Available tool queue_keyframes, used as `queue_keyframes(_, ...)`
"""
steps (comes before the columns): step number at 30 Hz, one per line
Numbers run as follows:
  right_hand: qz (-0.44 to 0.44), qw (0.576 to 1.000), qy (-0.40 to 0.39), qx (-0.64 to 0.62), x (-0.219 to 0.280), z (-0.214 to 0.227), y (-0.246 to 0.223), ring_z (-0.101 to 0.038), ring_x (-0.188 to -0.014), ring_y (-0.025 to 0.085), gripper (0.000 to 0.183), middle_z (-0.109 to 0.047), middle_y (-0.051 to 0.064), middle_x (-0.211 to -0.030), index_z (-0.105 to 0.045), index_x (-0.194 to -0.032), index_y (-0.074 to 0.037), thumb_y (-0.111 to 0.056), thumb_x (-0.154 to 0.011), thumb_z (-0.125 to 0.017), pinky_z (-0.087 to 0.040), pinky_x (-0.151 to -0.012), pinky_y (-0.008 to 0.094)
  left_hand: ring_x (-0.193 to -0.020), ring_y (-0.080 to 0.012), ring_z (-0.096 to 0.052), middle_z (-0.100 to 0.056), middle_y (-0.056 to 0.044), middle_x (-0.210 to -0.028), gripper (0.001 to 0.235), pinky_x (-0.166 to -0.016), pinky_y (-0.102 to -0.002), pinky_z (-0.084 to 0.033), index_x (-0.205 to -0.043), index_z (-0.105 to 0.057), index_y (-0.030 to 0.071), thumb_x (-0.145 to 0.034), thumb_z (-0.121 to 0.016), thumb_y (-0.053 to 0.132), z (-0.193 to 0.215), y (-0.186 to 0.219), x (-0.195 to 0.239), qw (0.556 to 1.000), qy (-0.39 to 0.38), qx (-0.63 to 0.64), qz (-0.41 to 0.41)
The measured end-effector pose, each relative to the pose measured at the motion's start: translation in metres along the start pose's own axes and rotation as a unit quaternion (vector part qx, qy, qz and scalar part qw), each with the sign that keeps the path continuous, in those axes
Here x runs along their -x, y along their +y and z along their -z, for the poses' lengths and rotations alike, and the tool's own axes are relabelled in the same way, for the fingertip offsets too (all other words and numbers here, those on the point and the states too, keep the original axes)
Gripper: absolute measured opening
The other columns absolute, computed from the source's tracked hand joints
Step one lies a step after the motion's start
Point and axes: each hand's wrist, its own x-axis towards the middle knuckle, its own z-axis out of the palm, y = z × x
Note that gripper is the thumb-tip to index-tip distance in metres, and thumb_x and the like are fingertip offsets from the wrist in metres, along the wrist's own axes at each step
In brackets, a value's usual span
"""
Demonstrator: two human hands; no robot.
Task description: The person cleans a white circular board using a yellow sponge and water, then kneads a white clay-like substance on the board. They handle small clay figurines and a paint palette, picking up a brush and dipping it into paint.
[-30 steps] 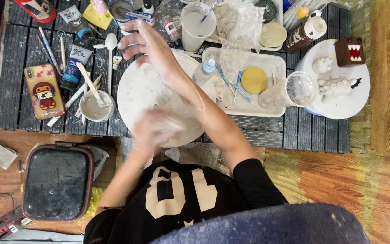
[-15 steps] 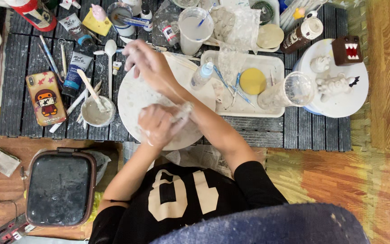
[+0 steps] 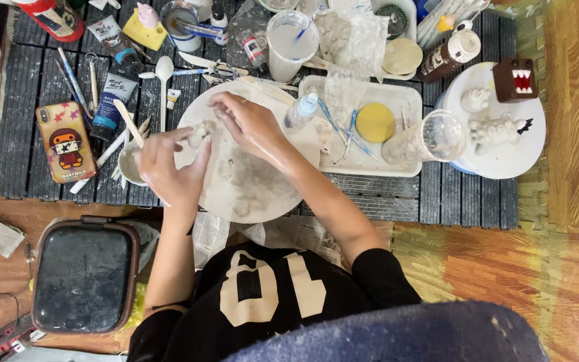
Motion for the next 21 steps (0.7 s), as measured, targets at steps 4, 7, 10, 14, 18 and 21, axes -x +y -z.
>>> queue_keyframes(4, -0.072, 0.976, -0.02, -0.207, 0.022, 0.015, -0.009, -0.073, -0.105, 0.022, 0.027, -0.073, 0.007, -0.12, -0.058, -0.133, -0.015, -0.016, -0.106, -0.054, -0.059, -0.089, 0.033, -0.081, -0.0157, -0.057, -0.064, -0.005, -0.099, 0.034, -0.077, -0.031, -0.045, -0.104, -0.064, 0.008, -0.085, -0.092, 0.011, -0.01, -0.007, 0.024, 0.987, -0.012, 0.14, 0.083)
queue_keyframes(7, -0.09, 0.957, -0.065, -0.266, 0.033, 0.019, -0.011, -0.07, -0.115, 0.025, 0.029, -0.069, 0.009, -0.128, -0.057, -0.137, -0.015, -0.018, -0.109, -0.057, -0.057, -0.099, 0.035, -0.081, -0.0154, -0.06, -0.065, -0.006, -0.099, 0.038, -0.073, -0.03, -0.044, -0.104, -0.065, 0.008, -0.083, -0.095, 0.016, -0.028, -0.01, 0.034, 0.993, -0.027, 0.093, 0.063)
queue_keyframes(10, -0.043, 0.993, -0.069, -0.09, 0.044, 0.022, -0.011, -0.072, -0.112, 0.026, 0.035, -0.071, 0.009, -0.126, -0.059, -0.131, -0.015, -0.02, -0.098, -0.07, -0.058, -0.095, 0.038, -0.084, -0.0144, -0.064, -0.071, -0.004, -0.101, 0.047, -0.079, -0.034, -0.043, -0.112, -0.067, 0.012, -0.081, -0.096, 0.031, -0.046, -0.008, 0.042, 0.996, -0.084, 0.012, 0.034)
queue_keyframes(14, 0.029, 0.995, -0.013, 0.093, 0.057, 0.031, -0.014, -0.072, -0.11, 0.029, 0.038, -0.073, 0.009, -0.123, -0.061, -0.127, -0.018, -0.018, -0.092, -0.076, -0.059, -0.092, 0.042, -0.092, -0.0207, -0.066, -0.071, 0.0, -0.097, 0.062, -0.093, -0.045, -0.035, -0.12, -0.065, 0.015, -0.072, -0.09, 0.044, -0.048, -0.003, 0.049, 0.987, -0.158, -0.037, -0.005)
queue_keyframes(18, 0.057, 0.985, -0.009, 0.163, 0.063, 0.026, -0.016, -0.07, -0.101, 0.03, 0.047, -0.071, 0.012, -0.113, -0.06, -0.13, -0.015, -0.021, -0.087, -0.079, -0.059, -0.086, 0.043, -0.096, -0.0218, -0.063, -0.07, 0.0, -0.099, 0.057, -0.095, -0.044, -0.031, -0.122, -0.064, 0.015, -0.082, -0.09, 0.048, -0.033, -0.017, 0.05, 0.986, -0.166, -0.019, 0.007)
queue_keyframes(21, 0.093, 0.981, 0.023, 0.168, 0.067, 0.018, -0.012, -0.07, -0.09, 0.03, 0.048, -0.071, 0.013, -0.11, -0.059, -0.122, -0.011, -0.027, -0.084, -0.082, -0.059, -0.078, 0.041, -0.109, -0.0272, -0.059, -0.068, -0.007, -0.118, 0.05, -0.098, -0.041, -0.029, -0.124, -0.061, 0.009, -0.091, -0.082, 0.04, -0.026, -0.026, 0.055, 0.994, -0.109, -0.011, -0.008)
